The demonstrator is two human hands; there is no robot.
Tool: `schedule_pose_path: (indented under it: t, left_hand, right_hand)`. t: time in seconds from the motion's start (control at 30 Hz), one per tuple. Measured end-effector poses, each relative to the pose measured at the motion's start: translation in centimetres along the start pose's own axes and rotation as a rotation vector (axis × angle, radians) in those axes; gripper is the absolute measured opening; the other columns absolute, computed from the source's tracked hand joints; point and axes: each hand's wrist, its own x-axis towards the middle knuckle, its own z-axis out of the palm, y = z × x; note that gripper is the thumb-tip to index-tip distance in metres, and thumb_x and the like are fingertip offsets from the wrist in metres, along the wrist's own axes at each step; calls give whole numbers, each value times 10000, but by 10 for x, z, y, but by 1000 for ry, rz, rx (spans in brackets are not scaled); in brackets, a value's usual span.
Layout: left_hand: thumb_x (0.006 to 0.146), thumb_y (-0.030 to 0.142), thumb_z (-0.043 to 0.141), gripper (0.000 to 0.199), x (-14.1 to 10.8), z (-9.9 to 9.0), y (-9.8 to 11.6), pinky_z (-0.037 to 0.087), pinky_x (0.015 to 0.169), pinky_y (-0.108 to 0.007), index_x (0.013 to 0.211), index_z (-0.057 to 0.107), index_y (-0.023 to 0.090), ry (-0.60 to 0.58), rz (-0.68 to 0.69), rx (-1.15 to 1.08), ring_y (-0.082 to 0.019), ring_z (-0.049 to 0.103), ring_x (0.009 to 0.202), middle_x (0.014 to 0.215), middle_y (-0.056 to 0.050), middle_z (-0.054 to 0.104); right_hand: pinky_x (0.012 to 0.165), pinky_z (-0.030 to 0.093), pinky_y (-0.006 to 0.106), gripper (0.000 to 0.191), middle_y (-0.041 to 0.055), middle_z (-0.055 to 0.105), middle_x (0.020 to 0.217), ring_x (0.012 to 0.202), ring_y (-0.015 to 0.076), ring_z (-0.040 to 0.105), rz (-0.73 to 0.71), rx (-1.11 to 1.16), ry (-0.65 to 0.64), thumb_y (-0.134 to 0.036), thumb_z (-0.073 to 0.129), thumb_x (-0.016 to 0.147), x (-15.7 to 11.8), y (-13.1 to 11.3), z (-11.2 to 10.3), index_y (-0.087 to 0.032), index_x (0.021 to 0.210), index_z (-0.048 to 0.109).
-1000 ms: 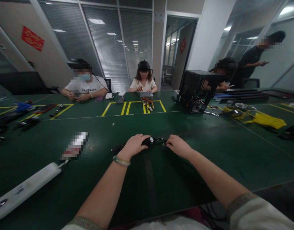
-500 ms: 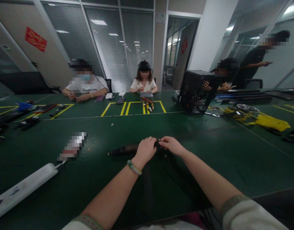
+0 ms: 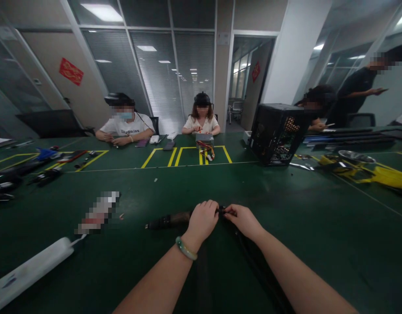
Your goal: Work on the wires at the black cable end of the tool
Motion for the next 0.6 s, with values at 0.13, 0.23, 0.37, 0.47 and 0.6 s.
schedule_pose_path:
  t: [0.13, 0.23, 0.37, 0.47, 0.6]
  left_hand:
    - [896, 203, 518, 104, -1, 0, -4, 420, 830, -354, 998, 535, 200, -5, 44, -51, -205, 554, 943, 992, -40, 583]
    - [891, 205, 531, 112, -1, 0, -7, 424, 848, -354, 1003, 541, 201, -18, 84, -80, -198, 558, 946, 994, -33, 592]
    - [894, 209, 526, 111, 1, 0, -10, 429, 866, -358, 1003, 550, 198, -24, 108, -100, -198, 565, 950, 995, -39, 605]
    - [889, 200, 530, 97, 2, 0, -12, 433, 866, -355, 982, 558, 197, -18, 122, -112, -197, 570, 938, 976, -38, 610]
    - [884, 194, 543, 94, 2, -3, -13, 434, 867, -346, 976, 559, 202, -8, 155, -115, -190, 568, 932, 963, -25, 611]
  right_hand:
    - [689, 479, 278, 144, 15, 709, 894, 790, 178, 657, 1, -69, -6, -270, 589, 864, 4, 1, 2, -223, 957, 689]
    - [694, 475, 285, 155, 23, 712, 893, 790, 186, 658, -15, -125, 10, -269, 565, 873, 5, -1, 3, -230, 944, 697]
    - [769, 469, 308, 166, 29, 706, 958, 875, 203, 649, -65, -176, 50, -269, 549, 880, 6, -5, 4, -240, 948, 697]
    - [806, 457, 317, 167, 27, 701, 975, 912, 206, 636, -80, -198, 65, -274, 539, 888, 8, -7, 6, -241, 947, 692]
    - [799, 441, 321, 161, 19, 696, 988, 902, 204, 625, -89, -246, 82, -281, 535, 892, 9, -9, 9, -248, 931, 688]
